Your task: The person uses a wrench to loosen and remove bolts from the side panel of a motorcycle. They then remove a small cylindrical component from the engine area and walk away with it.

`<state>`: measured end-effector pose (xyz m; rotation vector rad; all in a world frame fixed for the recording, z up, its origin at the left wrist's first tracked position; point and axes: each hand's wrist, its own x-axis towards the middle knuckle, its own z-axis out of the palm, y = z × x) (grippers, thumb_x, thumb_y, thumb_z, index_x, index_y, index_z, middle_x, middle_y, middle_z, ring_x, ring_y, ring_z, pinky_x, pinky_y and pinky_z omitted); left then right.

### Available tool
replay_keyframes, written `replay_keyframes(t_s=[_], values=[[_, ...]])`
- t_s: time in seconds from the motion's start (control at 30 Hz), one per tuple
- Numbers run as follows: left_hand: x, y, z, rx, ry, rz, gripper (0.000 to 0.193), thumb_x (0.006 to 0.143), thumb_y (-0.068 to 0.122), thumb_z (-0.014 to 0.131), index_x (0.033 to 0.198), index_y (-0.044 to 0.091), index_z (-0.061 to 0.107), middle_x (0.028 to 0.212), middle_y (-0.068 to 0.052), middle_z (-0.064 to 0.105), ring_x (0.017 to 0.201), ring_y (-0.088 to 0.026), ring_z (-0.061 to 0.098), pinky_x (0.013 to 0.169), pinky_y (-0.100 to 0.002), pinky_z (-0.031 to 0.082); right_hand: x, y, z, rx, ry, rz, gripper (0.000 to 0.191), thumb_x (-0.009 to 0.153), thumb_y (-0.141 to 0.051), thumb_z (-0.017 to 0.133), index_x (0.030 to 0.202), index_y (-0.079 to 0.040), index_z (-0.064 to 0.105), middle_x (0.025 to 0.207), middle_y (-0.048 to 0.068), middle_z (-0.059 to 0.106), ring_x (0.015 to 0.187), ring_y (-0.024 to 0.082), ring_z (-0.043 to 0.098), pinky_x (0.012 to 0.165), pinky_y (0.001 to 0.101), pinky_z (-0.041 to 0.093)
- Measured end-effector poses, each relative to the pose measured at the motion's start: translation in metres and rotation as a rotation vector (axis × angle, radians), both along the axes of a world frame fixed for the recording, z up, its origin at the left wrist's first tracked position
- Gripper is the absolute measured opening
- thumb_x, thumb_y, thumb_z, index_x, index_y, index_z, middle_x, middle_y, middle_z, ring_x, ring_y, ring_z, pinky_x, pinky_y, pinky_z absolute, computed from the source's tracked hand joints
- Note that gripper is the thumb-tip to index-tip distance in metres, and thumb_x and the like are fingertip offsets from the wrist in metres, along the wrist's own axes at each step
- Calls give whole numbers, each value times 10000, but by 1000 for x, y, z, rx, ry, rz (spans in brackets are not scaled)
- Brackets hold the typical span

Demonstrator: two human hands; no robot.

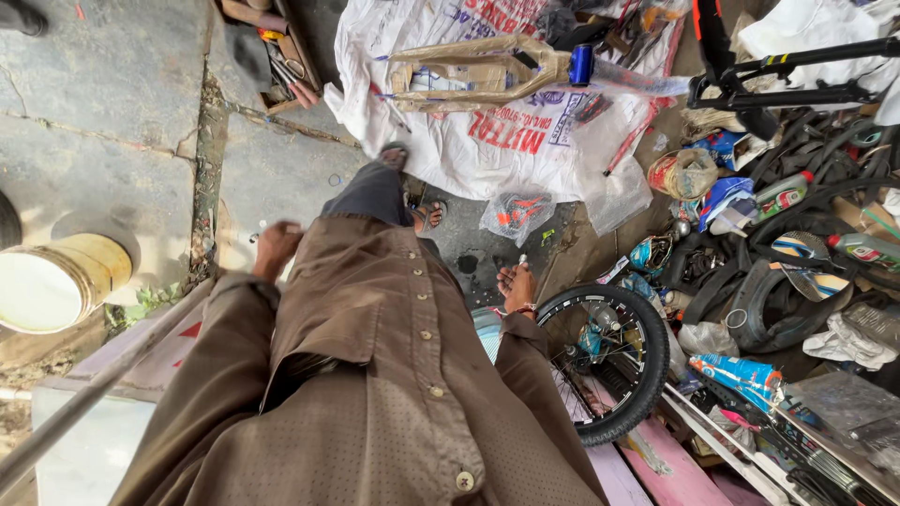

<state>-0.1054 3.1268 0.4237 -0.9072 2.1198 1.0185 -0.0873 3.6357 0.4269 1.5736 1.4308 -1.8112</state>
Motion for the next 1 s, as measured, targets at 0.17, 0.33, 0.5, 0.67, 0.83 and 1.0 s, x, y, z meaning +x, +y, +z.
replay_keyframes(t_s=[0.17, 0.33, 0.5, 0.67, 0.83, 1.0], values=[[87, -14, -26, -43, 106, -170, 527, 897, 486, 691, 1163, 31, 716, 1035, -287, 719, 966, -431, 668, 800, -495, 523, -11, -19, -5, -4, -40, 94, 235, 1044, -348, 526, 997, -122, 573, 861, 58, 713, 683, 179, 675, 570, 322, 507], [83, -45, -56, 83, 310, -147, 478, 945, 402, 643, 1143, -32, 675, 967, -267, 725, 814, -405, 647, 728, -511, 509, -29, -47, -16, -2, -99, 173, 268, 1047, -365, 517, 977, -111, 568, 839, 67, 716, 653, 182, 668, 541, 321, 491], [18, -84, -40, 121, 351, -91, 481, 956, 375, 639, 1245, -8, 673, 1007, -222, 737, 815, -308, 643, 738, -455, 524, -80, -85, -25, -16, -124, 221, 220, 1024, -342, 521, 970, -132, 562, 821, 64, 715, 625, 181, 661, 508, 319, 469], [-72, -131, 16, 168, 219, 81, 472, 916, 367, 702, 1218, 5, 713, 1042, -181, 752, 888, -233, 666, 756, -428, 541, -158, -139, -8, 55, 45, 169, 221, 1034, -325, 553, 988, -116, 607, 815, 63, 697, 616, 158, 646, 501, 327, 457], [-156, -190, 35, -36, 28, 58, 388, 933, 300, 714, 1228, 50, 737, 1056, -191, 763, 901, -223, 685, 838, -380, 522, -229, -186, 24, 145, 202, 299, 376, 1086, -377, 476, 924, -62, 604, 798, 83, 725, 625, 156, 657, 566, 316, 502], [-211, -218, 43, 163, 303, 335, 379, 921, 127, 732, 1272, -5, 674, 1128, -157, 730, 949, -204, 683, 842, -331, 535, -255, -209, 40, 139, 161, 317, 341, 1064, -364, 452, 943, -89, 613, 819, 42, 710, 674, 133, 658, 591, 307, 486]])
